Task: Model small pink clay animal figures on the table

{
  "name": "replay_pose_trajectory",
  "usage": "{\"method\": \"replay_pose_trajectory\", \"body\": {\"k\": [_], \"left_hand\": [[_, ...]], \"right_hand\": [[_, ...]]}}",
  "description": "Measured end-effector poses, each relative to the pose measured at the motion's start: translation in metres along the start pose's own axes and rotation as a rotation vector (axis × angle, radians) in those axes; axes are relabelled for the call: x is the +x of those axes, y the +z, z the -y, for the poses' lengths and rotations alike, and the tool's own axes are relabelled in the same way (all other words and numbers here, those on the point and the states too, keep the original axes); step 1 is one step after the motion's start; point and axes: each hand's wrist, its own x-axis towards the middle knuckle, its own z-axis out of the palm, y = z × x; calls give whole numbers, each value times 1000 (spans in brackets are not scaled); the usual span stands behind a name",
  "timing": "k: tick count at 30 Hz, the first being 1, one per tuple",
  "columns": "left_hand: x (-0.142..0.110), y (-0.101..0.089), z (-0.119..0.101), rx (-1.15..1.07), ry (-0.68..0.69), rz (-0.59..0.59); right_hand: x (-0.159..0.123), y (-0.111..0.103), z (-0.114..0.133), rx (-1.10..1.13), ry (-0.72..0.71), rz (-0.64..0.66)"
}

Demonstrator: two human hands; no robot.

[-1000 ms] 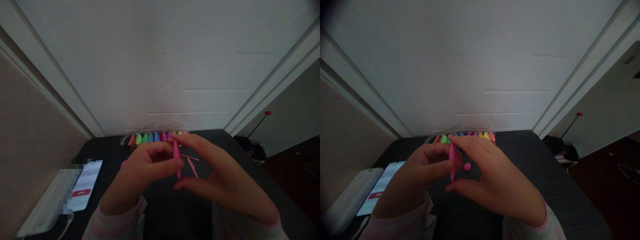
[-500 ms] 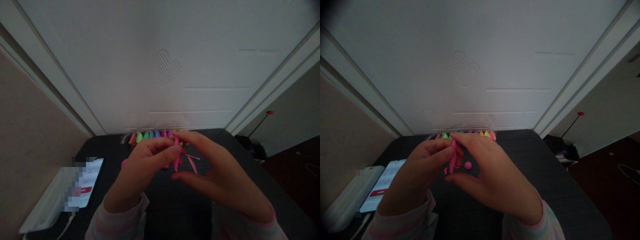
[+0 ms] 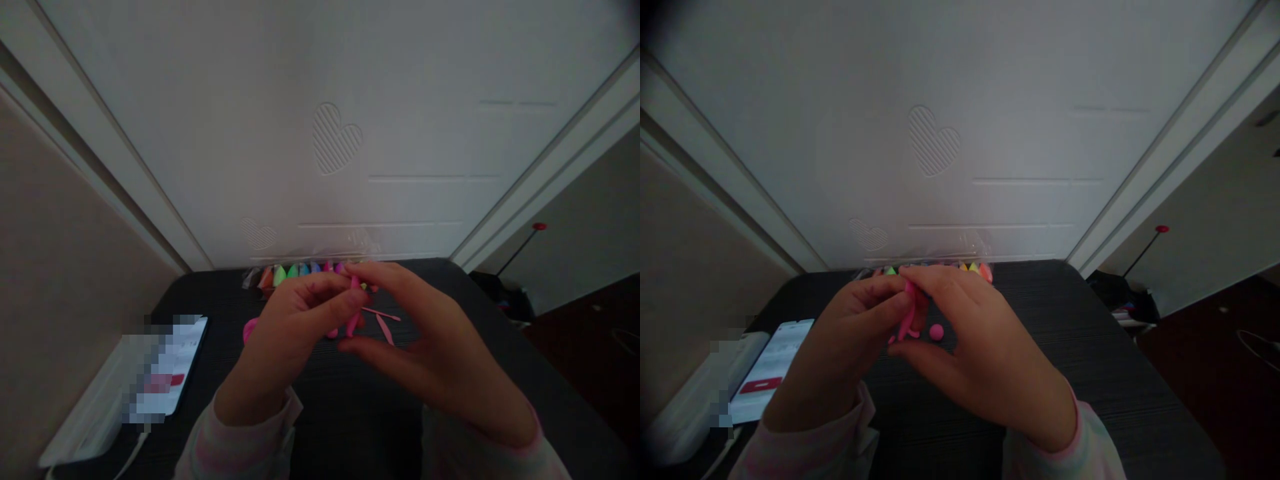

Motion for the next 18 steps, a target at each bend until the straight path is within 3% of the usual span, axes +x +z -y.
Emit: {"method": "replay_pose_trajectory", "body": {"k": [11,18], "left_hand": [[0,1,1,-69,-8,-12],[-5,-1,-4,34,48,-72]], "right_hand": [[0,0,1,-25,-9,-54],[1,-1,-1,10,52,-148]]}}
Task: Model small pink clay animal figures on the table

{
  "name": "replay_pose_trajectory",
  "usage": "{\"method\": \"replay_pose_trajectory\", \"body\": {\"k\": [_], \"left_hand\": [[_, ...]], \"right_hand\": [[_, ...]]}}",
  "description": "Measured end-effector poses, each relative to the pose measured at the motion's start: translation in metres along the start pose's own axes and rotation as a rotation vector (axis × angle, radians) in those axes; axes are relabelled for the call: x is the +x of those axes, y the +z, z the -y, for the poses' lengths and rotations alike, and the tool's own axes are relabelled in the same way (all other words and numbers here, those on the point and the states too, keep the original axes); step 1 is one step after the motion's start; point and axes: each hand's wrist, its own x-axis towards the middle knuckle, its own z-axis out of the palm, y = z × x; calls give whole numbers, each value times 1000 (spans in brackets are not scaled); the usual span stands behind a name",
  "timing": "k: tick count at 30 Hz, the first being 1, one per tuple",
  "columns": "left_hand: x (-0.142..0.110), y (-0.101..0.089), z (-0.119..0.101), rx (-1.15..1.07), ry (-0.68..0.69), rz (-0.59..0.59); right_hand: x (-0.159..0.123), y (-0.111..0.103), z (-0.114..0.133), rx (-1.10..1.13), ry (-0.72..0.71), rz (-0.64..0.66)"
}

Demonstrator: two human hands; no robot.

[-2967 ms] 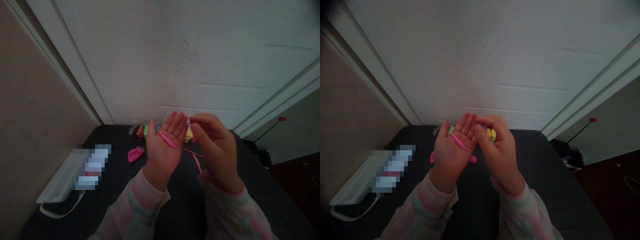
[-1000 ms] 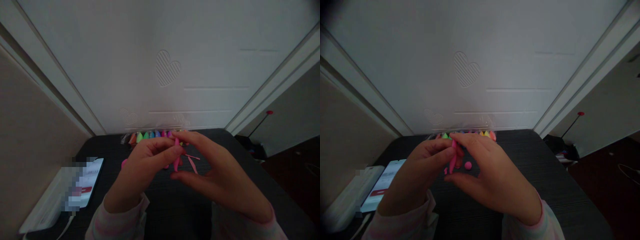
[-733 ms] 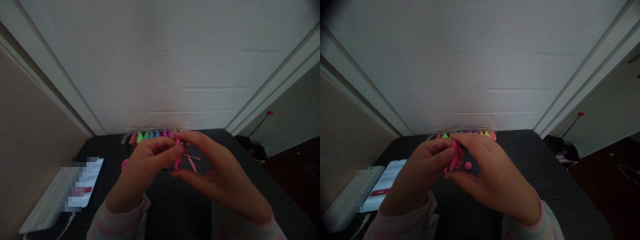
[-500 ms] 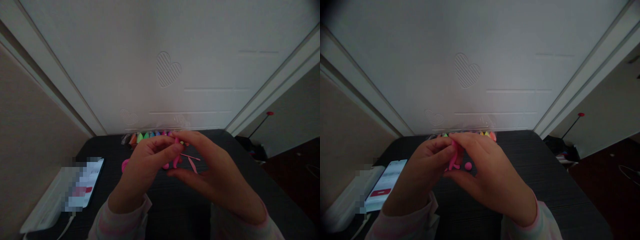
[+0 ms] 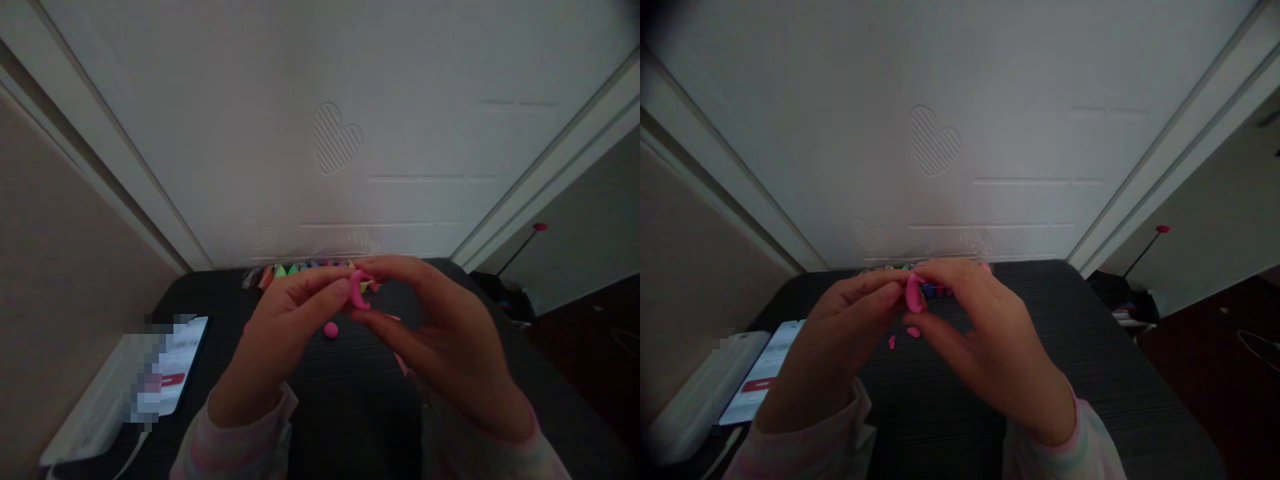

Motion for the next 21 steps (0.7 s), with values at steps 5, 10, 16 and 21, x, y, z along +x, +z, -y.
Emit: {"method": "replay_pose_trajectory", "body": {"k": [5,10,16,21], "left_hand": [[-4,-3,-9,135,-39,79],[-6,-6,-9,120,13,78],[-7,0,-8,114,151,-31],[-11,4,-9,212,225,-91]], "right_hand": [[0,0,-3,103,16,-25],[1,0,-2,178,7,-36],[0,0,-1,203,53,-55],[-2,0,0,242,97,-56]]}}
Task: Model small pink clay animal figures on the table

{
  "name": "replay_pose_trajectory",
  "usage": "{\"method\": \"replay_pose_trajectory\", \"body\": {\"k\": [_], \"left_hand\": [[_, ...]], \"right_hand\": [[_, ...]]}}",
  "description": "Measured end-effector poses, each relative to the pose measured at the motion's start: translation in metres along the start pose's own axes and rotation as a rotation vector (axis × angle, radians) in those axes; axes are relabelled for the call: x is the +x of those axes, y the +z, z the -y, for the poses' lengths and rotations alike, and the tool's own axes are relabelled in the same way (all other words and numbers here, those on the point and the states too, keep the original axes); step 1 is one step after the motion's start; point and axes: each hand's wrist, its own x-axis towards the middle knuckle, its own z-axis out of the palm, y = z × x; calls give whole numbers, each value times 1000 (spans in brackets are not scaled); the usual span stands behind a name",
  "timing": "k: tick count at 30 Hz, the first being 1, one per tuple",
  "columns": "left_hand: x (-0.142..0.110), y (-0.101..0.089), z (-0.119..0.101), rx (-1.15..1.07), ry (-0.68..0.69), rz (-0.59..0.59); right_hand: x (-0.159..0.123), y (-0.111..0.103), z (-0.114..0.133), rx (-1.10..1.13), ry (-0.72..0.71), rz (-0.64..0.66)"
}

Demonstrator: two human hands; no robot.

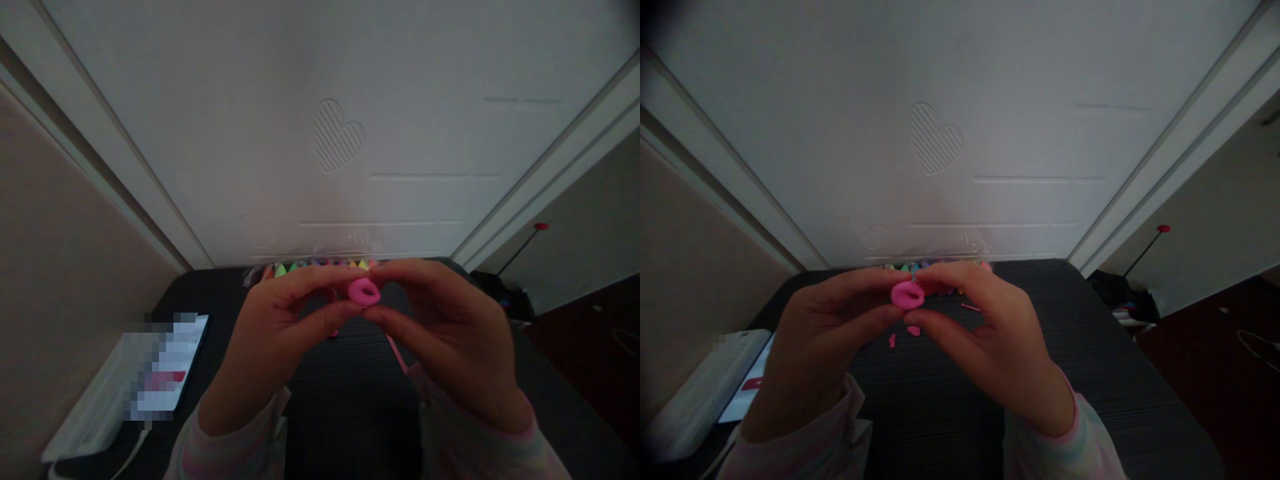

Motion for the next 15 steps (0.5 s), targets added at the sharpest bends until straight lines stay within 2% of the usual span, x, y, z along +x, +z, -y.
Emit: {"method": "replay_pose_trajectory", "body": {"k": [5,10,15], "left_hand": [[0,-2,-1,64,29,-26],[2,-5,-2,102,40,48],[1,-2,0,69,43,-34]], "right_hand": [[0,-1,1,-9,-9,12],[-1,-2,2,-25,-15,8],[0,-1,1,-3,6,16]]}}
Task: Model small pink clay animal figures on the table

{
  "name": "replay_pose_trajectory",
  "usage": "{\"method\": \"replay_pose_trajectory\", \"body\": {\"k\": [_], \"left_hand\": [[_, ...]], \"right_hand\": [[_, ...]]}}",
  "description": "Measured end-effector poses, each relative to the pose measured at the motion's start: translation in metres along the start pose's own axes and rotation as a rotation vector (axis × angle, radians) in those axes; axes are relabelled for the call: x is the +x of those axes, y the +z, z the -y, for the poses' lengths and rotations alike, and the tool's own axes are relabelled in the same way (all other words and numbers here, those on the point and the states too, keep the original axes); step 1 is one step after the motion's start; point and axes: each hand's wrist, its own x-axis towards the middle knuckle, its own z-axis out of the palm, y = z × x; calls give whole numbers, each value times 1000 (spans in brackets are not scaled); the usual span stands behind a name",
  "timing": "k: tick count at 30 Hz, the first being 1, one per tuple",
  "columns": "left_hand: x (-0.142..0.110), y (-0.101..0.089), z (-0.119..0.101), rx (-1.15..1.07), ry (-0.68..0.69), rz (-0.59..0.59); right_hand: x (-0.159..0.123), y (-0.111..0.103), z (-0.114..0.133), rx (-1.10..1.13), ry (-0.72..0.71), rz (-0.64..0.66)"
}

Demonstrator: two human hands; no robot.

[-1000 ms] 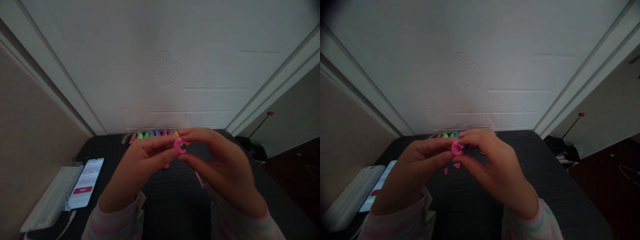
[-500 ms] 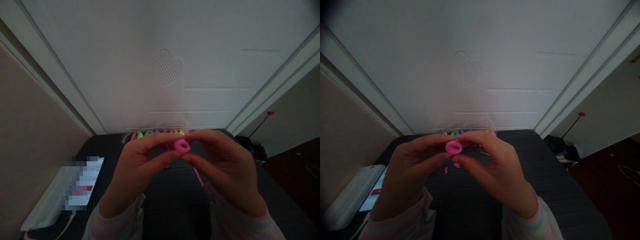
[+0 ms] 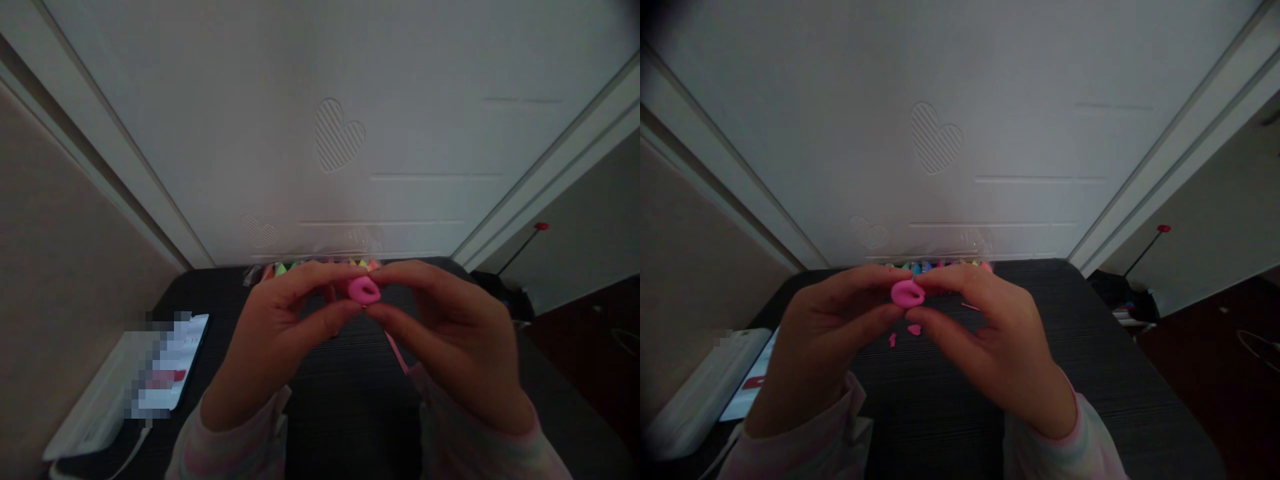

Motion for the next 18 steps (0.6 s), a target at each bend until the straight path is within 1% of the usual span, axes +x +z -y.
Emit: {"method": "replay_pose_trajectory", "body": {"k": [5,9,13,18], "left_hand": [[0,1,0,-11,-21,23],[0,3,1,-5,2,-25],[0,2,1,55,14,-28],[0,0,2,155,71,-41]], "right_hand": [[1,3,0,-6,18,-17],[1,4,1,-28,15,-25],[1,3,1,-41,3,-13],[2,3,1,-57,-5,11]]}}
